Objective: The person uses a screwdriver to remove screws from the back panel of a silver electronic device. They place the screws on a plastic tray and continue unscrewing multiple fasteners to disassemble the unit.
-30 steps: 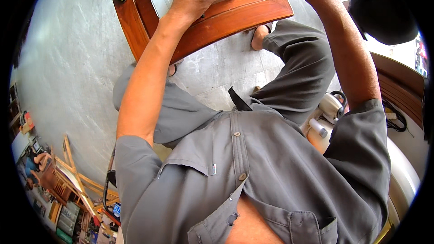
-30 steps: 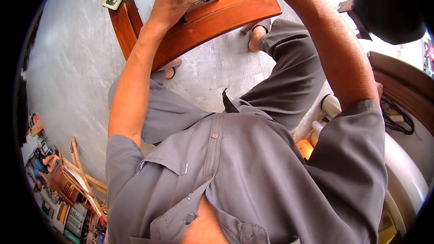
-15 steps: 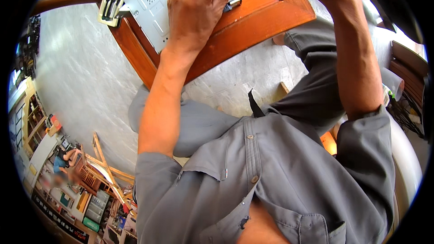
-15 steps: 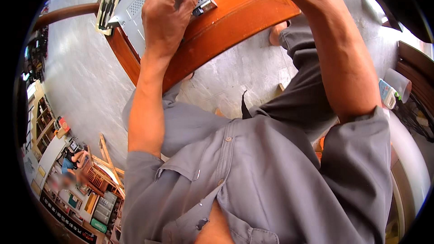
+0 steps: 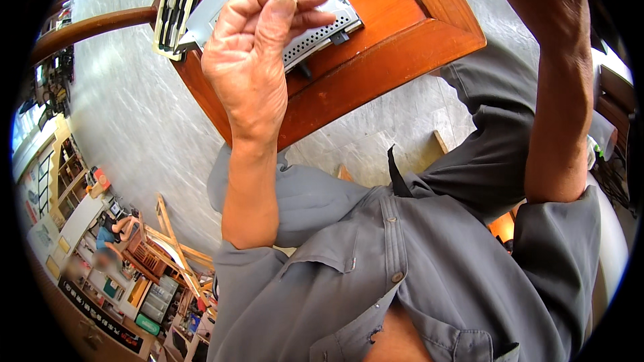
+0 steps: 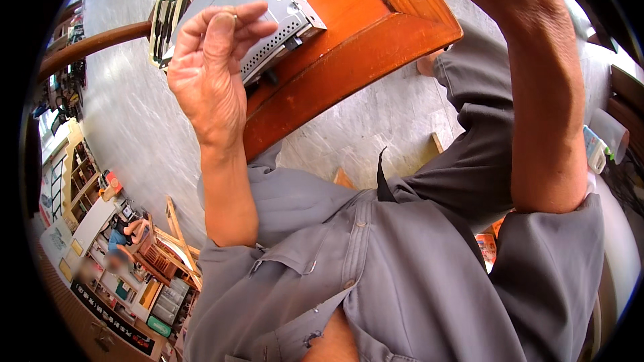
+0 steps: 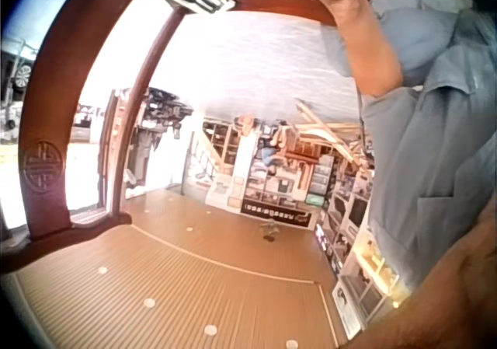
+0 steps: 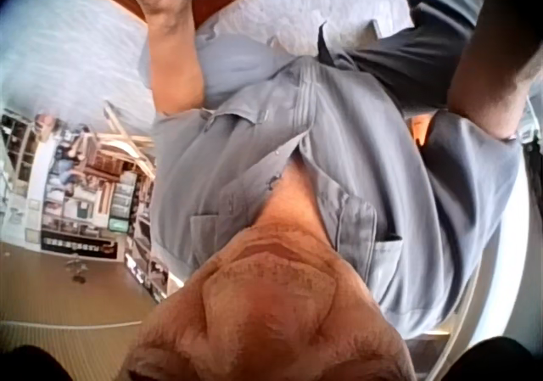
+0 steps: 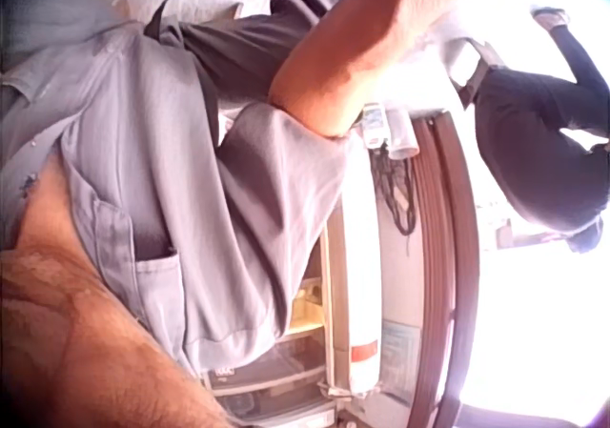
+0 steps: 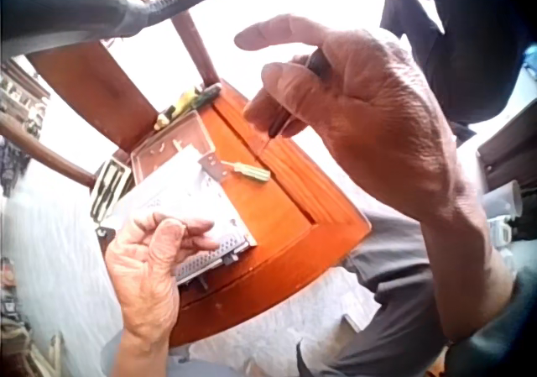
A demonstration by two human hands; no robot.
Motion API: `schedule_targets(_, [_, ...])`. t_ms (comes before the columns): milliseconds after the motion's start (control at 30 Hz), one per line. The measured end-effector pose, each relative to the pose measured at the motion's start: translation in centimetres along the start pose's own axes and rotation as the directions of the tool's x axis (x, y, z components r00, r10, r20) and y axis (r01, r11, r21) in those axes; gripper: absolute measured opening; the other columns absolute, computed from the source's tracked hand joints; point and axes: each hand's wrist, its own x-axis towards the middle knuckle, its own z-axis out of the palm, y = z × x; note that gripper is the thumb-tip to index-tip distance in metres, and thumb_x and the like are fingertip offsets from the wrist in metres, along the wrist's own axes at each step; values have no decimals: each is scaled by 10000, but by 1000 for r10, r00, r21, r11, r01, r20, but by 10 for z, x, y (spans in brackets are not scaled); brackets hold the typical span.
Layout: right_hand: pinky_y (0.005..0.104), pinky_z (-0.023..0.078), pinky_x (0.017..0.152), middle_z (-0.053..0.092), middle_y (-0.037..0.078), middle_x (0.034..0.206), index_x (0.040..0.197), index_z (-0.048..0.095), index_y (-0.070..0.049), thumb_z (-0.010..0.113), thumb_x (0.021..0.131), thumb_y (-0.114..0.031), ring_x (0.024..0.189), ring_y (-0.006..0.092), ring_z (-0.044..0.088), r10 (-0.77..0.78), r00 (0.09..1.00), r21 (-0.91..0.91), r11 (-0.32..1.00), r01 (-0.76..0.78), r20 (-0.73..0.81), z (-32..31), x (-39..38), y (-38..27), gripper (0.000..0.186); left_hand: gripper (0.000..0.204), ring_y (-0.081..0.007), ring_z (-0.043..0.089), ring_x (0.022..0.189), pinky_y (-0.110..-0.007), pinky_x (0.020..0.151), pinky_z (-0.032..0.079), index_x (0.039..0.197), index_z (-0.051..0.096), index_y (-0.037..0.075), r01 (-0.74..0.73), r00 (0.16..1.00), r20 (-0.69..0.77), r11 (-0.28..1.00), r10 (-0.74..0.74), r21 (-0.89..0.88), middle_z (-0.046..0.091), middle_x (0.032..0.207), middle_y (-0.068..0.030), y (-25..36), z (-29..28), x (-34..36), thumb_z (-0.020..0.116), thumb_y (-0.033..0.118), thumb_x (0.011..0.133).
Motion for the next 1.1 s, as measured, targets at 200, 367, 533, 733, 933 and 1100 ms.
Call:
schedule_targets(200, [264, 538, 596, 645, 62, 711, 1184, 681, -2, 532, 1074, -99, 642, 102, 656, 24, 957, 233, 968, -94, 289, -1, -6, 23, 208, 161, -213, 724, 794, -419, 809, 655, 1111, 639, -43, 102, 995, 19, 991, -101, -86, 729, 976, -191, 11, 1, -15, 647, 95, 1028])
schedule_targets(367, [258, 447, 577, 607, 37, 750, 1102, 683, -44, 622, 1016, -37, 654, 91, 579, 33, 931, 363, 915, -174, 364, 13, -15, 9, 106, 321, -173, 674, 728, -440, 809, 654, 1294, 579, -44, 154, 987, 64, 978, -147, -141, 708, 909, -141, 11, 2, -16, 657, 105, 1021])
schedule_targets(533, [291, 526, 665, 688, 65, 795, 1092, 706, -16, 712, 956, -81, 727, 153, 678, 14, 854, 228, 961, -154, 520, 26, -20, 1, 151, 543, -194, 714, 741, -379, 790, 641, 1437, 425, -88, 133, 989, 101, 964, -112, -232, 721, 852, -125, 13, 6, -16, 691, 98, 1001])
schedule_targets(733, [300, 537, 684, 727, 64, 815, 959, 739, -15, 795, 837, -18, 740, 180, 702, -62, 885, 259, 963, -68, 461, 34, -31, 8, 134, 554, -192, 717, 753, -318, 729, 622, 1446, 422, -84, 186, 979, 116, 965, -166, -183, 699, 823, -101, 16, 9, -25, 690, 121, 1006])
schedule_targets(933, [270, 486, 620, 729, 56, 809, 940, 742, -28, 815, 827, -30, 695, 143, 665, 53, 853, 261, 940, -217, 518, 27, -36, 2, 135, 526, -180, 716, 758, -294, 699, 610, 1423, 445, -91, 192, 979, 104, 964, -175, -185, 704, 822, -90, 21, 14, -29, 690, 113, 1004])
schedule_targets(1100, [258, 405, 546, 706, 31, 777, 904, 722, -42, 812, 843, -43, 622, 93, 585, 21, 865, 279, 942, -185, 501, 27, -35, 0, 110, 478, -162, 715, 750, -272, 680, 598, 1383, 494, -88, 193, 981, 74, 961, -182, -200, 721, 835, -93, 23, 18, -31, 693, 123, 1003])
